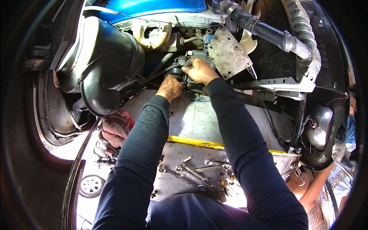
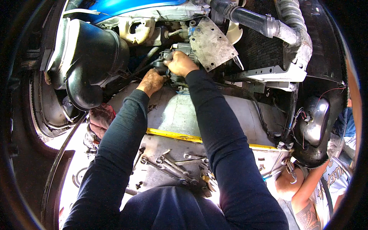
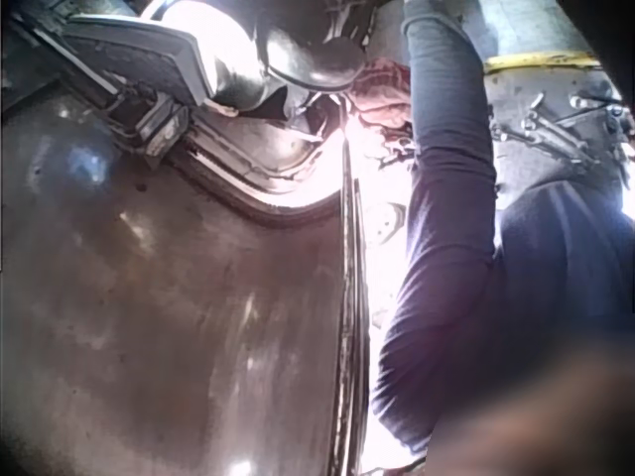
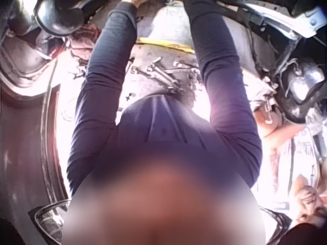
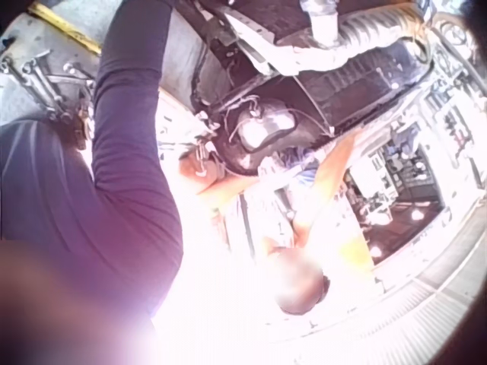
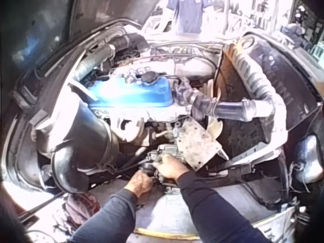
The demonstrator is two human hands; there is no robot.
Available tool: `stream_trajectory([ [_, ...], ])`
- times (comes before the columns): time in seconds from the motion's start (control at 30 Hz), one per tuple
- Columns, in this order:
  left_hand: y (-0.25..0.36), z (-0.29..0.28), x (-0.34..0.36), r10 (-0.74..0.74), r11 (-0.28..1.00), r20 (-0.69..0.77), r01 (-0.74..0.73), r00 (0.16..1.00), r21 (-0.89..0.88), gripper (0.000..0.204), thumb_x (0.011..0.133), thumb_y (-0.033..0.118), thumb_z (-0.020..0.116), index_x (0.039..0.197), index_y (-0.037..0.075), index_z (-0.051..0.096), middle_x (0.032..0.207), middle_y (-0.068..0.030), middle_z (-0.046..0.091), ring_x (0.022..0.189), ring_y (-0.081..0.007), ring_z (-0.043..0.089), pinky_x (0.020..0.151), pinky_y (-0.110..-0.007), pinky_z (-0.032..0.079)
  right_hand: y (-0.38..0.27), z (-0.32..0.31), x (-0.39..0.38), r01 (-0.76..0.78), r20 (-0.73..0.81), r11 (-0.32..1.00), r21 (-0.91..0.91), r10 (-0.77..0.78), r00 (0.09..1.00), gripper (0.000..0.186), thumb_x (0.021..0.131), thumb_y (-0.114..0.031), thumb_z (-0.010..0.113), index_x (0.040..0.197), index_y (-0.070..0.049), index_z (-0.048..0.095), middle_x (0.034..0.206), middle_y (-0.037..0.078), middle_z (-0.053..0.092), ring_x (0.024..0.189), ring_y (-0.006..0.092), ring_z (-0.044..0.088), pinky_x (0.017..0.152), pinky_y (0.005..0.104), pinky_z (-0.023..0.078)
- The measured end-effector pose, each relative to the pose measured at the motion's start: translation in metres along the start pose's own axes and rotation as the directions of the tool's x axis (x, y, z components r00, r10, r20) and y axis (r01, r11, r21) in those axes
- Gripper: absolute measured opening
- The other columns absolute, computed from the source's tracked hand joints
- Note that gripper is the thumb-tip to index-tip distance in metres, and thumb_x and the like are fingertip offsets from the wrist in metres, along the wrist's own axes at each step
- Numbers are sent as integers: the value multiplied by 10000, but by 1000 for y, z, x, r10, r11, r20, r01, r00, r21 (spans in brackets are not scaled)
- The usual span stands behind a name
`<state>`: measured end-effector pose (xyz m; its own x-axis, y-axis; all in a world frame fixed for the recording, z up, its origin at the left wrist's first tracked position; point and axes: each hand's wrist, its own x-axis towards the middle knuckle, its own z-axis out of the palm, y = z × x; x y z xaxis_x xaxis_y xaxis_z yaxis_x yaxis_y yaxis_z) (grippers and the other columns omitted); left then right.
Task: The person works inside a car engine bay, using a screwdriver and wrench to adjust and tighten components near the engine block. The person repeatedly reaches into the engine compartment, manipulates wires and hoses, and uses tools to secure parts.
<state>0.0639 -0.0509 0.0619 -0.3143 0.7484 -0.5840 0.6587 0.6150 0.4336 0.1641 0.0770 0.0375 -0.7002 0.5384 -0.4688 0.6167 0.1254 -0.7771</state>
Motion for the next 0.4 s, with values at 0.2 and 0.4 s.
stream_trajectory([
  [0.2, -12, 11, 14, -31, 979, -11, 28, 999, -203, 373, 872, 262, 700, 1094, -38, 707, 1105, -258, 697, 1079, -369, 660, 958, -385, 503, 17, 32, 14, -284, -43, 956, 70, 287, 957, 676, 825, -440, 725, 1193, 120, 630, 1241, 317, 627, 1201, 391, 611, 1026, 392, 471],
  [0.4, -15, 11, 13, -61, 955, 72, 79, 996, -286, 501, 826, 285, 745, 1223, -9, 668, 1187, -250, 683, 1134, -317, 657, 994, -357, 487, 34, 14, 12, 131, 193, 928, -349, -65, 979, 691, 850, -547, 676, 1360, -87, 602, 1498, 243, 449, 1384, 341, 459, 1165, 340, 335],
])
